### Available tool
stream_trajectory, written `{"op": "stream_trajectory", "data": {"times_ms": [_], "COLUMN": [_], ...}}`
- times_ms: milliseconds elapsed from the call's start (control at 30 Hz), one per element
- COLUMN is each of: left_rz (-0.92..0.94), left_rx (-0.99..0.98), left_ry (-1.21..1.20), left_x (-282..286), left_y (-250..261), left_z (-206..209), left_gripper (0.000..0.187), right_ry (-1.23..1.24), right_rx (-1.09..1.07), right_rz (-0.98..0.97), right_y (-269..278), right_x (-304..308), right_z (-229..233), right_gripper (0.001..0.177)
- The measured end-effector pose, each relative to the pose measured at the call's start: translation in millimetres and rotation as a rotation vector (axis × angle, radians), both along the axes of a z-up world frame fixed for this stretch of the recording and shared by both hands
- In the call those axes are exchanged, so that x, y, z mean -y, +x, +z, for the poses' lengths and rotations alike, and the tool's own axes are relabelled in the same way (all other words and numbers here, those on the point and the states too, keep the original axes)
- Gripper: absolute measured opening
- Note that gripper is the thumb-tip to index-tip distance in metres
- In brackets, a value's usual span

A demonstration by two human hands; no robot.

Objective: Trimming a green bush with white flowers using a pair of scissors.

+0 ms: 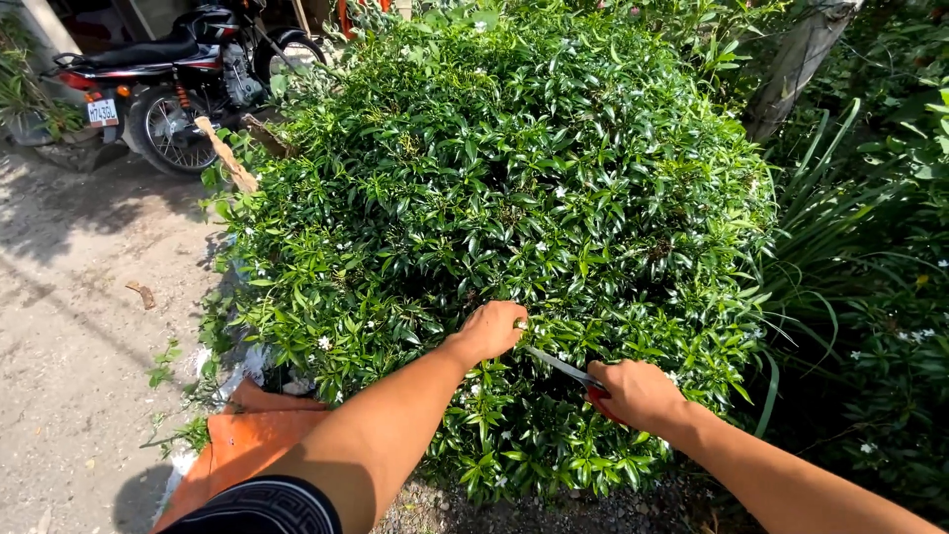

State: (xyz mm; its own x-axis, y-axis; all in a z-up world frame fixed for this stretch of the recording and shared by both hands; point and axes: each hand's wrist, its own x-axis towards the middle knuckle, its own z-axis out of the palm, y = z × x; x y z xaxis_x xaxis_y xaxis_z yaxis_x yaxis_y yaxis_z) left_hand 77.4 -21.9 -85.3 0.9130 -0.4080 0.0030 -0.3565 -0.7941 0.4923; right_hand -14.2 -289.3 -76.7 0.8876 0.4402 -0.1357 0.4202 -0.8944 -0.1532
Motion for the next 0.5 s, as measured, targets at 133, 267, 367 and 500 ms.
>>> {"op": "stream_trajectory", "data": {"times_ms": [133, 267, 367, 500], "left_rz": [0.075, -0.008, -0.032, -0.108], "left_rx": [-0.077, -0.029, -0.055, 0.041], "left_ry": [0.023, 0.020, 0.059, 0.053], "left_x": [-12, -5, 8, 17], "left_y": [2, 1, -5, -17], "left_z": [-6, -4, -1, 8], "left_gripper": [0.034, 0.031, 0.031, 0.027], "right_ry": [-0.064, -0.190, -0.229, -0.143], "right_rx": [-0.066, 0.053, 0.053, 0.043], "right_rz": [0.021, -0.010, -0.068, -0.008], "right_y": [-16, -14, -9, 16], "right_x": [31, 48, 24, -21], "right_z": [37, 47, 45, 14], "right_gripper": [0.030, 0.058, 0.063, 0.040]}}
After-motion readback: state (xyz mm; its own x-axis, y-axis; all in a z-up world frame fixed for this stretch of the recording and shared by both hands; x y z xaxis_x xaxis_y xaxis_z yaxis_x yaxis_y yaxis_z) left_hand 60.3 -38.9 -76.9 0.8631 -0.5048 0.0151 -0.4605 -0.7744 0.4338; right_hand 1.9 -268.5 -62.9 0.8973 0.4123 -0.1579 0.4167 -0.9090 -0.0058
